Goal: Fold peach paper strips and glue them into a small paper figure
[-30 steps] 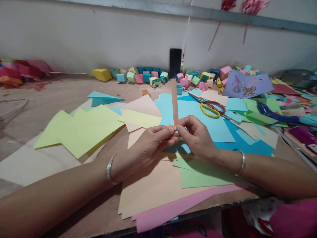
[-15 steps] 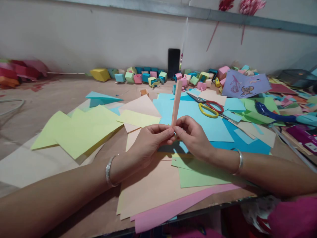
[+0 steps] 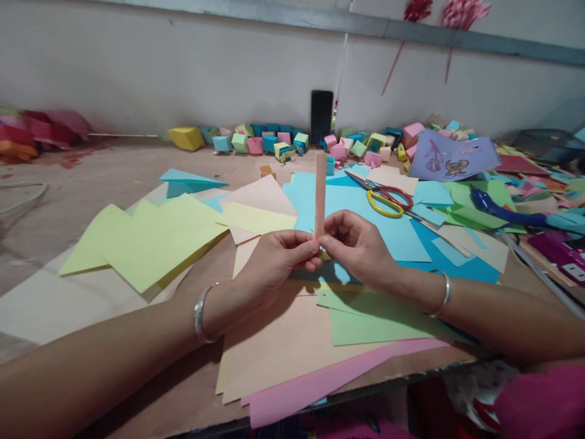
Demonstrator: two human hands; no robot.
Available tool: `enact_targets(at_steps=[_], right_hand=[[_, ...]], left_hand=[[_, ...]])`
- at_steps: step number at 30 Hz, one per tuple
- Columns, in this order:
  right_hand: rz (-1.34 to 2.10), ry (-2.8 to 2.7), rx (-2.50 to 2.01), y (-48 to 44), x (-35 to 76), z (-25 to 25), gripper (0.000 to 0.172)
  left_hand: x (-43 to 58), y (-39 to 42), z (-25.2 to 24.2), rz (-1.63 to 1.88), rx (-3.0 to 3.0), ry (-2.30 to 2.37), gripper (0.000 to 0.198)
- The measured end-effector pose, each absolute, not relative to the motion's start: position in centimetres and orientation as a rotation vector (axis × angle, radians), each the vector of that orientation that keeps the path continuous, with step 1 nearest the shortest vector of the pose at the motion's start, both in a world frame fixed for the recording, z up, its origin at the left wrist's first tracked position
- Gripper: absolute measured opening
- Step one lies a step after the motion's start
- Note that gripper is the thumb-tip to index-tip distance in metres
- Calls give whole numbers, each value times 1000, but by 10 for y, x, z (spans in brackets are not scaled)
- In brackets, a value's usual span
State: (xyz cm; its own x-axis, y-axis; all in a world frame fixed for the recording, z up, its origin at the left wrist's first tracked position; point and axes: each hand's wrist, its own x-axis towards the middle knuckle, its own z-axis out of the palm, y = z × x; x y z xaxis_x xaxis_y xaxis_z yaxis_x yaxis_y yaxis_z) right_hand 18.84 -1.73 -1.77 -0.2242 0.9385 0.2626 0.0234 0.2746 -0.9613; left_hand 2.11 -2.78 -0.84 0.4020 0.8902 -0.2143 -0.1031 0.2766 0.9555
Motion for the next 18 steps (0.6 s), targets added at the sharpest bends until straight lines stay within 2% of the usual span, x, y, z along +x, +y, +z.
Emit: enact_targets(at_steps=[5,11,18], right_hand=[[1188,-1532,-910,-18,192,-16,18],[1100,-1563,-878,-18,191,-21,21],[1114,-1533,-909,-20,192,-20,18]], left_hand=[[20,-27,-10,810,1101,917,21],[22,-26,-6,820,1070,908,23],[22,-26,-4,838,1115,947,21]])
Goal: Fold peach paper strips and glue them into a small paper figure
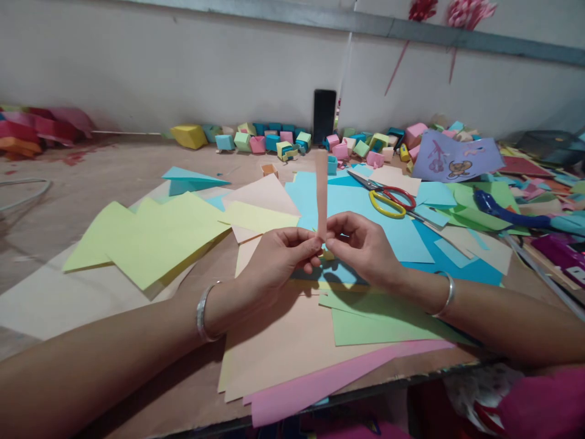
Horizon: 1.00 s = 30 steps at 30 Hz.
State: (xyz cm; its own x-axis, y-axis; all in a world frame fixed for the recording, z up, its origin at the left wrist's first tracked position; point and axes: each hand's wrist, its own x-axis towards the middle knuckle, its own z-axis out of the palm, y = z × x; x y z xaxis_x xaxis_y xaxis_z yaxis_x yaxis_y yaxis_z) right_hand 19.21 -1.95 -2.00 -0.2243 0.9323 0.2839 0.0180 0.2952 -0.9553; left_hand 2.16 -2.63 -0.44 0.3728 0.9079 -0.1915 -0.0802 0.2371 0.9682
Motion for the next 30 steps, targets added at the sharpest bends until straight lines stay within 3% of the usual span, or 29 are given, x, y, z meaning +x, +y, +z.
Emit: enact_targets(at_steps=[10,17,20,26,30], right_hand=[[1024,-1662,-964,-19,193,-20,16],[1121,-1679,-899,-19,195,-18,29],[1108,-1722,-906,-20,195,-18,24],[546,-1943,-833,-22,199,-12,9],[358,-2031,-766,-22,200,-7,7]], left_hand=[[25,-33,9,876,1341,1177,16],[24,-29,0,913,1464,1083,16],[23,-28,0,934,1494,1099,16],[24,-31,11,915,1500,1178,12],[24,-33,17,884,1486,1219,5]])
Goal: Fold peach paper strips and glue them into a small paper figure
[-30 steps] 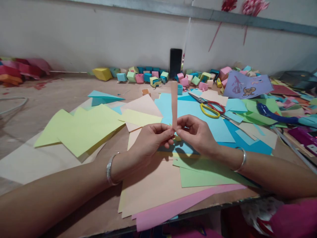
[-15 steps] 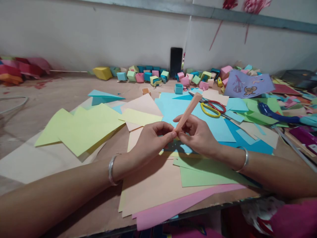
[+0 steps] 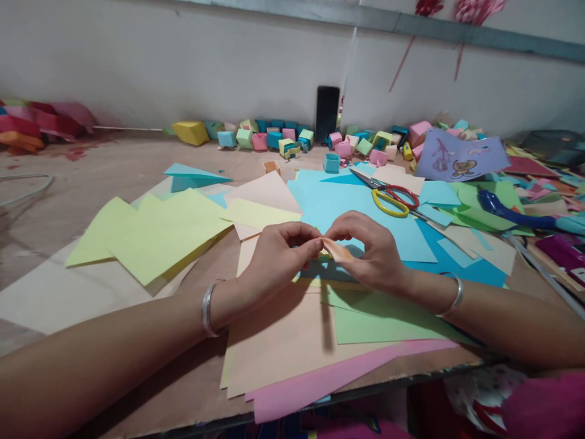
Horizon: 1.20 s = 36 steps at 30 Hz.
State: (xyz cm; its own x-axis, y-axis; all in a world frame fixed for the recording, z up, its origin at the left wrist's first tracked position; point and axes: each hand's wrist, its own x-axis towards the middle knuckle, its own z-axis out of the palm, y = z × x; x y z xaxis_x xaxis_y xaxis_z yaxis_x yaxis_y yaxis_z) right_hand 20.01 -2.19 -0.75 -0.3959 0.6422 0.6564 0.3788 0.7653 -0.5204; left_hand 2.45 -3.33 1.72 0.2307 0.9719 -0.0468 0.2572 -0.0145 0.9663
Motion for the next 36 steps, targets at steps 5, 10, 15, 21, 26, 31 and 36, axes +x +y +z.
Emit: enact_targets(at_steps=[5,10,15,21,26,31,36], right_hand=[[238,-2036,-728,-22,200,-10,10],[164,-2057,-688,-22,201,-11,12],[36,-2091,-636,-19,203,-12,11],[-16,-2113,-641,-17,205,-16,10],[-45,-2115,-685,-17,206,-16,11],[-74,-2131,-690,-16,206,-18,14],[-5,-2124,-686,-16,205,-17,23]], left_hand=[[24,-33,16,909,1516,1221,6],[24,-32,14,912,1514,1207,8],[25,-33,17,925,1446,1163,9],[26,-33,17,902,1359,1125,16],[26,-34,17,893,1309,1097,18],[27,-35,22,898,1252,1096,14],[27,-34,24,895,1296,1106,14]])
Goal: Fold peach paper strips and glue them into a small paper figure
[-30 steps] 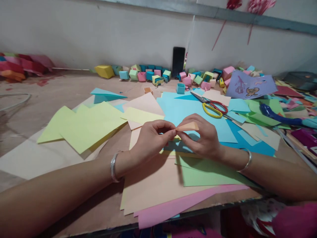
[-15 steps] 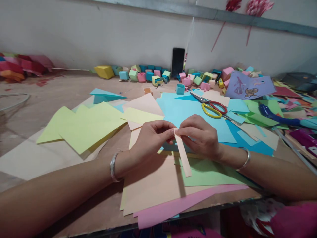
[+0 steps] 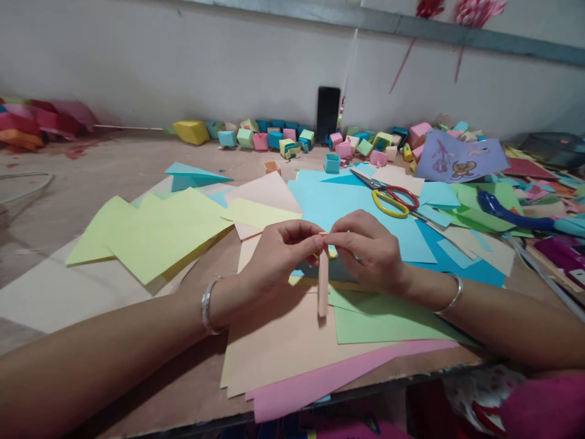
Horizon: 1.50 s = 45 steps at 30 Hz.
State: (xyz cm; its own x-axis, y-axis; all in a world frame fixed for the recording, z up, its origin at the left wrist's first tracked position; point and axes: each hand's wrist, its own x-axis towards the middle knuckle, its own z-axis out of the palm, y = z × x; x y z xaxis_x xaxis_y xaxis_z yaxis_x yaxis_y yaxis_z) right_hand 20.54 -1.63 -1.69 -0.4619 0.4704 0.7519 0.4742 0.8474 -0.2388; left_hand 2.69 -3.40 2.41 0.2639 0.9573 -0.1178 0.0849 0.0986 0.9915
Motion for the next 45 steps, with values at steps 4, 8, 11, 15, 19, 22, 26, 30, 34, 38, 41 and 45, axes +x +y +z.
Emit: enact_targets(at_steps=[4,8,11,15,19,22,26,30,34,38,41,45], right_hand=[[38,-2114,-649,-18,204,-13,26],[71,-2100,-631,-20,203,-11,22],[88,-2099,-640,-21,202,-11,14],[121,-2073,-746,-22,201,-11,2],[161,-2107,-864,-21,201,-11,5],[198,-2116,-880,-22,200,-10,7],[310,-2083,-916,-22,200,-8,8],[416,-2080,-957,-22,200,-8,8],[360,-2163,-928,-21,201,-10,10],[383,-2170,-916,-20,202,-10,11],[544,-2106,-958,-21,202,-8,12],[690,-2076,-995,-21,203,-5,13]], left_hand=[[26,-33,20,897,1292,1087,13],[25,-34,17,919,1271,1021,14],[24,-34,15,925,1298,1003,14],[24,-33,10,964,1408,1054,15],[23,-32,7,969,1506,1095,17],[23,-31,7,962,1540,1108,16],[24,-31,8,962,1516,1129,14],[24,-30,7,976,1560,1152,11],[23,-29,4,953,1599,1139,9],[24,-30,4,927,1626,1157,3],[25,-32,6,928,1660,1168,2],[25,-34,7,920,1683,1190,4]])
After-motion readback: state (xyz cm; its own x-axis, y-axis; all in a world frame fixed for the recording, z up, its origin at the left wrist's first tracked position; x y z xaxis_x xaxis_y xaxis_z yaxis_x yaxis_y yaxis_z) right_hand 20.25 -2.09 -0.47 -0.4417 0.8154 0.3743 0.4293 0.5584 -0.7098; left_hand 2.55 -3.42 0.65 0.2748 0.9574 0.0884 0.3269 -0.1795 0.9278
